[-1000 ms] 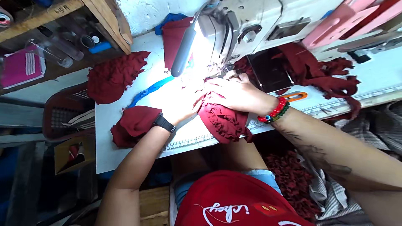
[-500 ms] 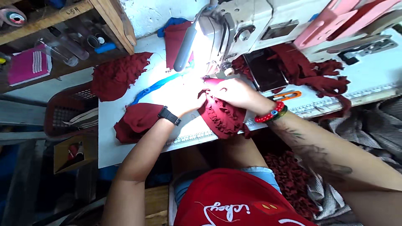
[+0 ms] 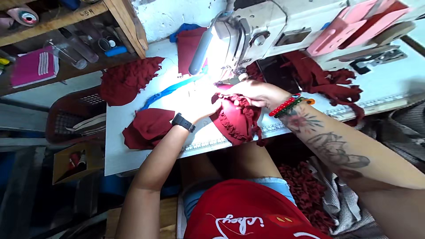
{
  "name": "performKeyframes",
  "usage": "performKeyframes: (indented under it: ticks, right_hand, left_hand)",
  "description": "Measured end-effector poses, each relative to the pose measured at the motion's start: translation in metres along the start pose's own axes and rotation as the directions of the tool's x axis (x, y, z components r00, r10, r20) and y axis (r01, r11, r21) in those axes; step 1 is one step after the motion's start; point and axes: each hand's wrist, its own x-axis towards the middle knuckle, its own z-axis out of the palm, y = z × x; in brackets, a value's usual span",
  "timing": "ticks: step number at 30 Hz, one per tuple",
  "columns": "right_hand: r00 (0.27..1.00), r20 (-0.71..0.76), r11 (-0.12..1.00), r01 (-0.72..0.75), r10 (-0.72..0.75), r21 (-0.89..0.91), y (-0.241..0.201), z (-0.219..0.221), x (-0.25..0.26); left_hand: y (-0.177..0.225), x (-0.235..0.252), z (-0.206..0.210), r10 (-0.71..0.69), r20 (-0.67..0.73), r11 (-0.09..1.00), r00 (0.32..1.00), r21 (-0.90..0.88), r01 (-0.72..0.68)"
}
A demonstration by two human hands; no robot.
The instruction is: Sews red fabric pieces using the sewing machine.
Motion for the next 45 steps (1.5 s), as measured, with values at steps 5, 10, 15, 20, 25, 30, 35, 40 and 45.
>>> performKeyframes:
  ticks: [5,10,15,20,25,30,35,40,45]
  right_hand:
    - [0.999,0.014,0.997,0.030,-0.031,0.073,-0.003,-0.003,0.001]
    - [0.989,-0.027,0.967,0.138,-0.147,-0.216,0.004,0.000,-0.005]
    - [0.892,-0.088,0.766,0.326,-0.444,-0.554,0.017,0.004,-0.005]
    - [0.666,-0.026,0.471,0.499,-0.745,-0.727,0.044,0.032,-0.021]
    - [0.702,0.087,0.244,0.357,-0.706,-0.902,0.060,0.053,-0.034]
    - [0.713,0.092,0.250,0.360,-0.695,-0.899,0.062,0.052,-0.041]
    - [0.727,0.095,0.263,0.363,-0.680,-0.894,0.064,0.053,-0.045]
    - [0.690,0.057,0.312,0.397,-0.721,-0.863,0.070,0.048,-0.043]
    - [0.824,-0.036,0.605,0.384,-0.565,-0.697,0.048,0.034,-0.064]
  left_hand:
    - [-0.004,0.002,0.007,0.048,-0.110,0.999,0.993,0.007,-0.047]
    - [-0.008,0.000,0.003,0.095,-0.134,0.995,0.986,-0.026,-0.100]
    - [-0.010,-0.002,0.006,0.156,-0.170,0.988,0.973,0.016,-0.155]
    - [-0.007,-0.005,-0.001,0.153,-0.105,0.988,0.983,-0.010,-0.154]
    - [-0.006,-0.009,-0.004,0.130,-0.044,0.990,0.991,0.059,-0.127]
    - [0.007,-0.010,-0.009,0.124,-0.160,0.988,0.979,-0.066,-0.136]
    - [0.001,-0.007,0.003,0.084,-0.072,0.996,0.994,0.014,-0.083]
    - [0.000,-0.010,0.003,0.227,-0.120,0.971,0.967,0.106,-0.214]
    - [0.002,-0.012,0.000,0.227,0.008,0.961,0.974,0.164,-0.225]
